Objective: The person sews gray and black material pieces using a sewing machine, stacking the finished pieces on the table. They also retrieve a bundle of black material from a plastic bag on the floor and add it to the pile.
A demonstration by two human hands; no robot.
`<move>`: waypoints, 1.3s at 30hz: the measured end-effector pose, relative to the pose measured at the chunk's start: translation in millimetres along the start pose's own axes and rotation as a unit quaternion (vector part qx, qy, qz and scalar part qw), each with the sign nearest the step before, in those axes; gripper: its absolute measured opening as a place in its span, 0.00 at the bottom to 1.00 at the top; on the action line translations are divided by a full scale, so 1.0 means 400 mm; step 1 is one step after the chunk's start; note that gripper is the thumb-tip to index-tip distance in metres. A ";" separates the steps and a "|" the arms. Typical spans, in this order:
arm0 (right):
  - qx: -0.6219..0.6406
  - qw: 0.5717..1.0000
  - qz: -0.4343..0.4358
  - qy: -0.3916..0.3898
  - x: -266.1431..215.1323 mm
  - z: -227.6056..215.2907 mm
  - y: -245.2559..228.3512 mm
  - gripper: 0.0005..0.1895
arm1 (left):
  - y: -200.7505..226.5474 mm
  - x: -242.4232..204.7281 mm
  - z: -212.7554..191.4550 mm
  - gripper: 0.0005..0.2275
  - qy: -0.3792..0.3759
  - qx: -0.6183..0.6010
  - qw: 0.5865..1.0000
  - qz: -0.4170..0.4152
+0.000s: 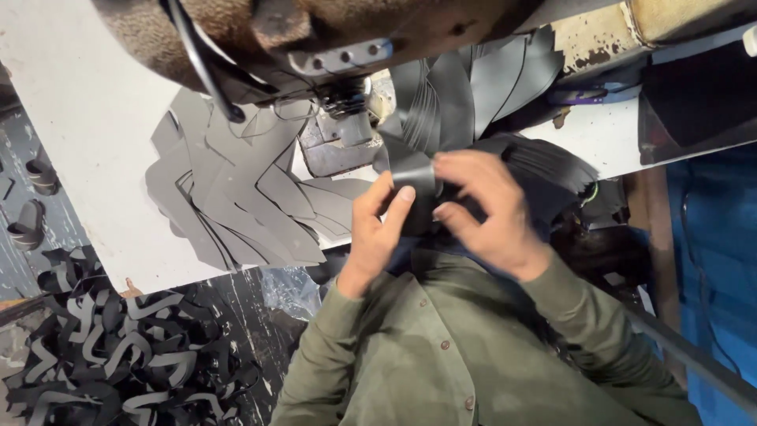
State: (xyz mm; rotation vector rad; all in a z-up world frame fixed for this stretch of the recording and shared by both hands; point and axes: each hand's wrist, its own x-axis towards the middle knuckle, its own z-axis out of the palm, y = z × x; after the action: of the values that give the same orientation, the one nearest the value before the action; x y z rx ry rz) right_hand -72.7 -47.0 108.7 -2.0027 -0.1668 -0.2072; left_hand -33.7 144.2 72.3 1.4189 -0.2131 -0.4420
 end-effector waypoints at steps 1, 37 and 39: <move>-0.001 1.000 -0.002 0.000 -0.009 0.027 0.008 0.18 | -0.007 -0.015 -0.005 0.08 0.001 0.000 1.000 0.002; 0.137 0.938 0.298 -0.117 0.027 0.156 -0.039 0.11 | 0.110 -0.193 -0.405 0.08 0.283 0.054 0.954 -0.078; 0.168 0.952 0.231 -0.111 0.033 0.184 -0.052 0.11 | 0.108 -0.197 -0.362 0.06 0.249 -0.056 0.963 -0.087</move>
State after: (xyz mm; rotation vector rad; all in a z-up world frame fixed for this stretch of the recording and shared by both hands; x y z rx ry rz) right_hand -58.8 28.9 99.2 -1.6656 0.1212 0.3278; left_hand -39.2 312.0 102.3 1.3956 0.3410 -0.2223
